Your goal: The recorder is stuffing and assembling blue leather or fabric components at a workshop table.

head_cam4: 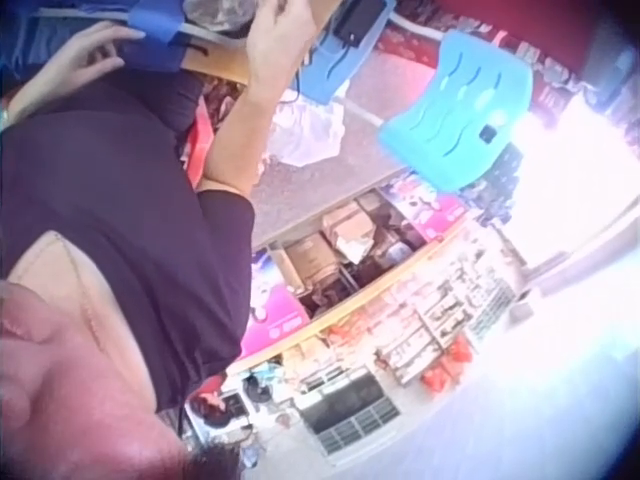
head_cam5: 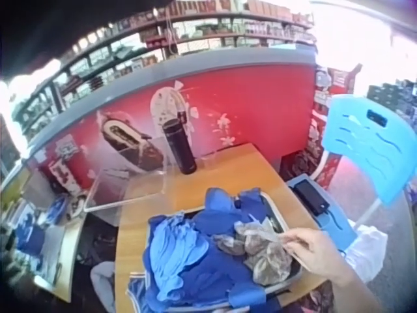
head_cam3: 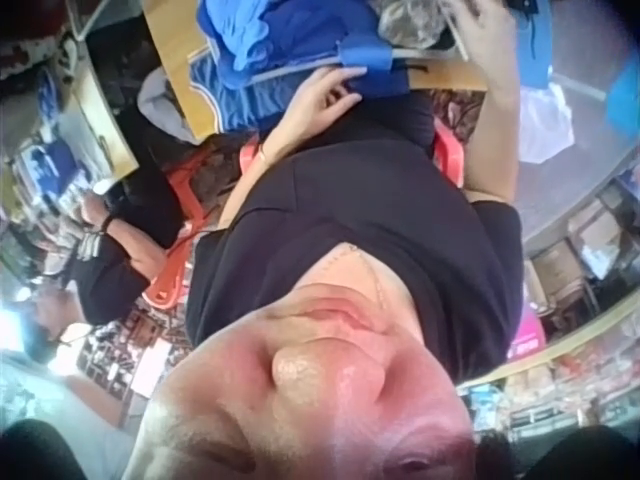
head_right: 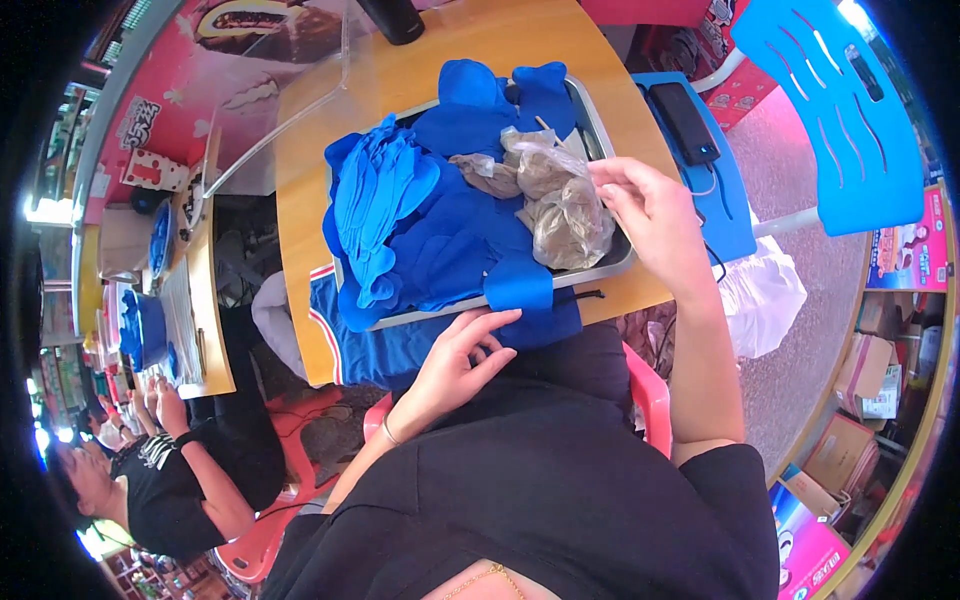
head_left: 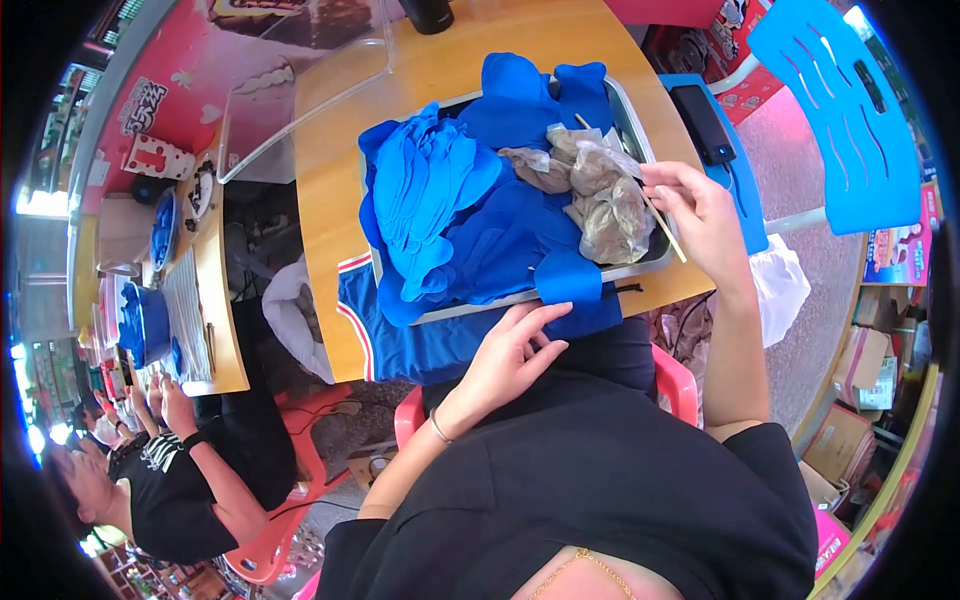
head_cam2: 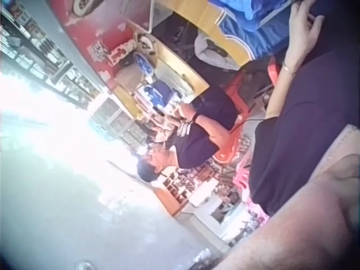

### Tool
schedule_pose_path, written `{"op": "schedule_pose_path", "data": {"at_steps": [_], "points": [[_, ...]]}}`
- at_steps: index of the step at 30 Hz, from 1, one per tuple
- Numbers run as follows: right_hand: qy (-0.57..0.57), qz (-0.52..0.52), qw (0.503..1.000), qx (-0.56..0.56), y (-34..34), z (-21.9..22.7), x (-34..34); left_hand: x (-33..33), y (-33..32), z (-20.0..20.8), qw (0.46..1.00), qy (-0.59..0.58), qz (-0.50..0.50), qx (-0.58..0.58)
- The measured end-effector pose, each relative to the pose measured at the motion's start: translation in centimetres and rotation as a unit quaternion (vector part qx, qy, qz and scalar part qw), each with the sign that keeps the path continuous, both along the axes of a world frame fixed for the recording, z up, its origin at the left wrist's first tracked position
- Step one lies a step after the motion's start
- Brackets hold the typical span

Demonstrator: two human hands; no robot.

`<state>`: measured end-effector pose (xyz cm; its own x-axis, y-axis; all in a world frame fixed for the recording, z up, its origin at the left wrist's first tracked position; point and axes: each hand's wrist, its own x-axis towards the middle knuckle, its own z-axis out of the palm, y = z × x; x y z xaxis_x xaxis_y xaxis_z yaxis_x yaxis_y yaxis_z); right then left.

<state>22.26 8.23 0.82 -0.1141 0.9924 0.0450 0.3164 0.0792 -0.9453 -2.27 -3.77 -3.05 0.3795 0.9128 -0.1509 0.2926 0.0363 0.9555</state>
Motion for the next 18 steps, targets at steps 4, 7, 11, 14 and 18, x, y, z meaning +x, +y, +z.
{"op": "schedule_pose_path", "data": {"at_steps": [4,7,11,14,18], "points": [[-0.012,-0.039,0.999,0.004,-0.8,0.7,0.4,0.3,0.4,-0.5,1.0,0.005,0.005,0.016],[-0.021,-0.067,0.997,-0.005,-1.3,0.9,0.8,0.7,0.4,-0.8,0.999,-0.004,0.029,0.034],[-0.016,-0.097,0.995,0.034,-1.6,0.8,0.6,0.8,0.2,-0.8,0.994,-0.041,0.071,0.071],[0.01,-0.08,0.992,0.093,-2.1,0.2,-0.2,0.3,0.2,0.1,0.989,-0.069,0.088,0.1],[0.104,0.091,0.99,-0.014,-3.7,-0.3,-1.9,-1.2,0.3,2.2,0.977,-0.094,0.087,0.171]]}}
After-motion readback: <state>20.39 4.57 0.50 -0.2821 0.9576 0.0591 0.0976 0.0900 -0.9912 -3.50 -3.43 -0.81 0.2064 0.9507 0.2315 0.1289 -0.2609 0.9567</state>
